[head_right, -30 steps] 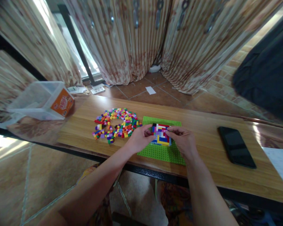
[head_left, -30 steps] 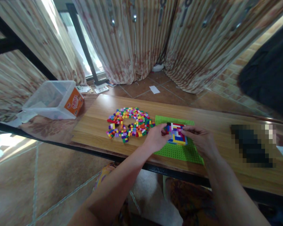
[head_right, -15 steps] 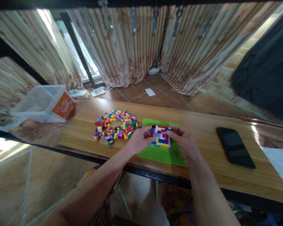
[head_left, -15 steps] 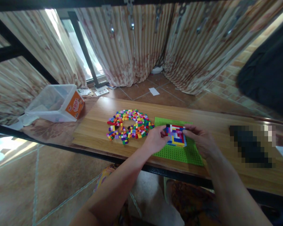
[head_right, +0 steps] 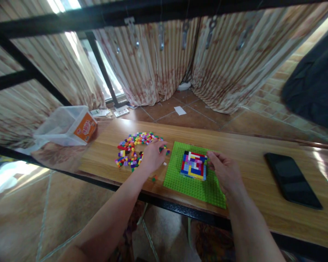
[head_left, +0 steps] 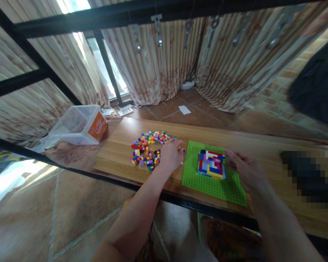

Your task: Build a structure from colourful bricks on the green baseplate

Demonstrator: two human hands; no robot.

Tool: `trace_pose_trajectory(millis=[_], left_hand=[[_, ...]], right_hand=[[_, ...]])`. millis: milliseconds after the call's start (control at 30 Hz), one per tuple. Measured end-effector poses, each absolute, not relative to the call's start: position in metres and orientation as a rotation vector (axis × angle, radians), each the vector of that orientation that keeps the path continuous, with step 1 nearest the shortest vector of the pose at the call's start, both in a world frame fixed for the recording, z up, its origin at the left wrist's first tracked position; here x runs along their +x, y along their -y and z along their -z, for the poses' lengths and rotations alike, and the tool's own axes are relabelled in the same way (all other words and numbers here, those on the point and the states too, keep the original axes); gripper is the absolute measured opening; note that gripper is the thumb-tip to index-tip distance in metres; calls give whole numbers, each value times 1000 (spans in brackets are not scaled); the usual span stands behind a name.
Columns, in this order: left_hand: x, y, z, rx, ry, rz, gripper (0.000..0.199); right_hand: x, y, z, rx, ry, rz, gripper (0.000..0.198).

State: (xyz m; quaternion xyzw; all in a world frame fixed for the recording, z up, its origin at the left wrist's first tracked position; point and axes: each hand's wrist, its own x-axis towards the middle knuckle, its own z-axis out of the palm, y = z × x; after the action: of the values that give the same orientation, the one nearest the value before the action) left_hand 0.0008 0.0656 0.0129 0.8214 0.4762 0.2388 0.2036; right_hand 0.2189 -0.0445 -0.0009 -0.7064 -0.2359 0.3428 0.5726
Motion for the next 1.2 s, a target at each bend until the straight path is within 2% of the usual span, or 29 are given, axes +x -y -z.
trace_pose_trajectory(millis=[267, 800, 1067, 1200], left_hand=[[2, -70, -1, 2650, -1225, -495, 28], [-3, -74, 0, 2634, -1211, -539, 20], [2, -65, -14, 2210, -1032, -713, 15], [13, -53, -13, 1970, -845, -804, 11]], right_hand=[[218, 45, -1, -1677, 576, -786, 45], [218, 45, 4, -1683, 670, -704, 38], [202, 47, -12, -1737, 913, -224, 24], [175, 49, -22, -1644, 1163, -234, 19]])
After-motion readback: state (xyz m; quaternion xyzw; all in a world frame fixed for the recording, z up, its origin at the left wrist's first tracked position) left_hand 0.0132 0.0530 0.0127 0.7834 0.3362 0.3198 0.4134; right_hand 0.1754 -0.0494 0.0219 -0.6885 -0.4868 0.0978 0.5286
